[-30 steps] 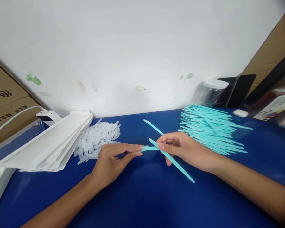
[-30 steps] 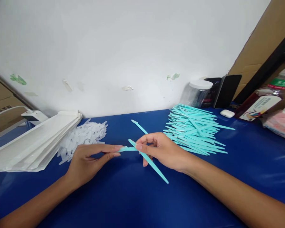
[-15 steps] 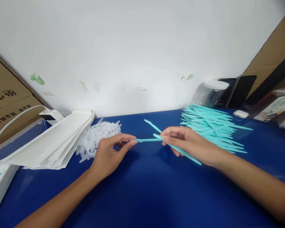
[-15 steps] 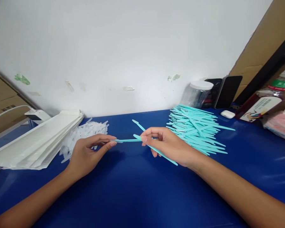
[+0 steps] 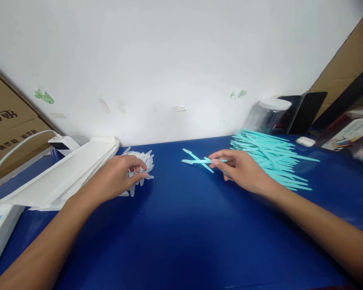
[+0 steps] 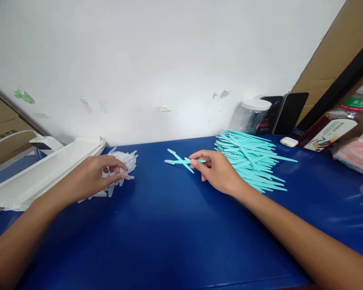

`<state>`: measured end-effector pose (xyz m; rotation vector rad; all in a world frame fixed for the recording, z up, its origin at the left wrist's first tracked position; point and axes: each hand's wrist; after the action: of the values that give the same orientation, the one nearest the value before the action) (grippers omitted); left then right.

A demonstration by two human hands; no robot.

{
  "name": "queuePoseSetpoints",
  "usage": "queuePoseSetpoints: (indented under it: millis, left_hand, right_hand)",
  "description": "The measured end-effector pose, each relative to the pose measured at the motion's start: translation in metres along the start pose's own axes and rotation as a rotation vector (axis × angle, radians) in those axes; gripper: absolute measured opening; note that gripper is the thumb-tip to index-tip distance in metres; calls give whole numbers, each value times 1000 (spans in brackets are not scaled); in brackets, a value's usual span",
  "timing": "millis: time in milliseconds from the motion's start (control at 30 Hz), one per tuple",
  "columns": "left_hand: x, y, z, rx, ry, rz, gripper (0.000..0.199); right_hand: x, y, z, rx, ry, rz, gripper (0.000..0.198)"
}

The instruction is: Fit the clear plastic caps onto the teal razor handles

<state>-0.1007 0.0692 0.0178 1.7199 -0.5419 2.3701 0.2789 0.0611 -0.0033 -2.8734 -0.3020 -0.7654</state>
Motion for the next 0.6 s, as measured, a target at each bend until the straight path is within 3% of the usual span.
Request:
queuePoseSetpoints:
  millis: [233, 500, 600]
  left_hand:
    - [-5, -1, -2, -27, 79, -128, 27]
    - [-22, 3, 19, -77, 84, -107, 31]
    - [-28, 4, 27, -98, 74, -100, 31]
  right_hand:
    - [4, 0, 7, -42, 70, -46, 51]
    - [14, 1, 2, 126, 164, -14, 48]
    - [15, 3, -6, 162, 101, -26, 47]
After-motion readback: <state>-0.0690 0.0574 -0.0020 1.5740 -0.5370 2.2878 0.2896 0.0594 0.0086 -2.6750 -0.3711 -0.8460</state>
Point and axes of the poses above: each hand's wrist, its own y-axis away from the middle knuckle, its own x-axis out of the back of the hand, z = x × y, and after that the axes turned 6 degrees about x, right-handed
